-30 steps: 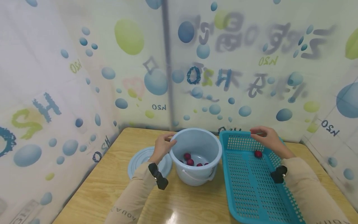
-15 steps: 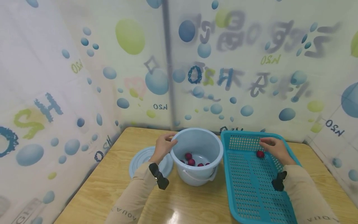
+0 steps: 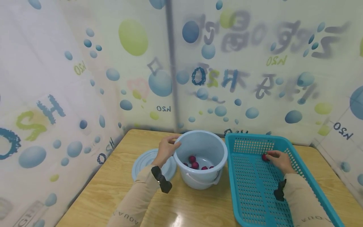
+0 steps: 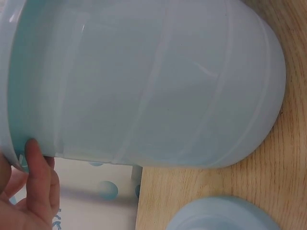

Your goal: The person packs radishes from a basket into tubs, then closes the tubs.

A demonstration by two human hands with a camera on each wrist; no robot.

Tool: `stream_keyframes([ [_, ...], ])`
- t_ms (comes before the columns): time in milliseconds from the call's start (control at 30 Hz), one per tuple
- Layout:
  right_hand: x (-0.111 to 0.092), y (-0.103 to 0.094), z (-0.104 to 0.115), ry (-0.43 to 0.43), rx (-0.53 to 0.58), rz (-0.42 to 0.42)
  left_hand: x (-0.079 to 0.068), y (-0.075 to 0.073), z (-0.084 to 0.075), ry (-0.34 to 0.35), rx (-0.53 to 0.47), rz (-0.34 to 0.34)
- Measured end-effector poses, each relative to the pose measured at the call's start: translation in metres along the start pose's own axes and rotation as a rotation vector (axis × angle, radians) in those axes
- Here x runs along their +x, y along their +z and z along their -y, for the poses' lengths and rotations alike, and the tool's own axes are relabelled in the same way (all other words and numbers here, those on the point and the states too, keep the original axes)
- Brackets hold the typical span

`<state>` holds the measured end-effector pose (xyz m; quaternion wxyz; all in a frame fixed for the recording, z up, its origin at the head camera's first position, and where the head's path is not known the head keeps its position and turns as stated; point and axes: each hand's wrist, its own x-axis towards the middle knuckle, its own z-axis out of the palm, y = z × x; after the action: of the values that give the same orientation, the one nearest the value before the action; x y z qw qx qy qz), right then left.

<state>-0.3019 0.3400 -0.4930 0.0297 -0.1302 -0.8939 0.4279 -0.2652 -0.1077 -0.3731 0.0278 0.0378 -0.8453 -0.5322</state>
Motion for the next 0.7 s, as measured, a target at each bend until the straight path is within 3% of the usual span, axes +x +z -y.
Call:
stream_keyframes([
  [200, -0.025, -0.007, 0.026, 0.058, 0.025, 0.049, 0.000, 0.001, 0.000, 0.003, -0.013, -0.007],
  [400, -0.030, 0.000, 0.029, 0.078, -0.007, -0.016, 0.000, 0.001, 0.000, -0.001, -0.025, 0.005],
  [700, -0.030, 0.005, 0.031, 0.067, -0.057, 0.034, 0.001, 0.001, 0.001, -0.016, -0.020, 0.003],
])
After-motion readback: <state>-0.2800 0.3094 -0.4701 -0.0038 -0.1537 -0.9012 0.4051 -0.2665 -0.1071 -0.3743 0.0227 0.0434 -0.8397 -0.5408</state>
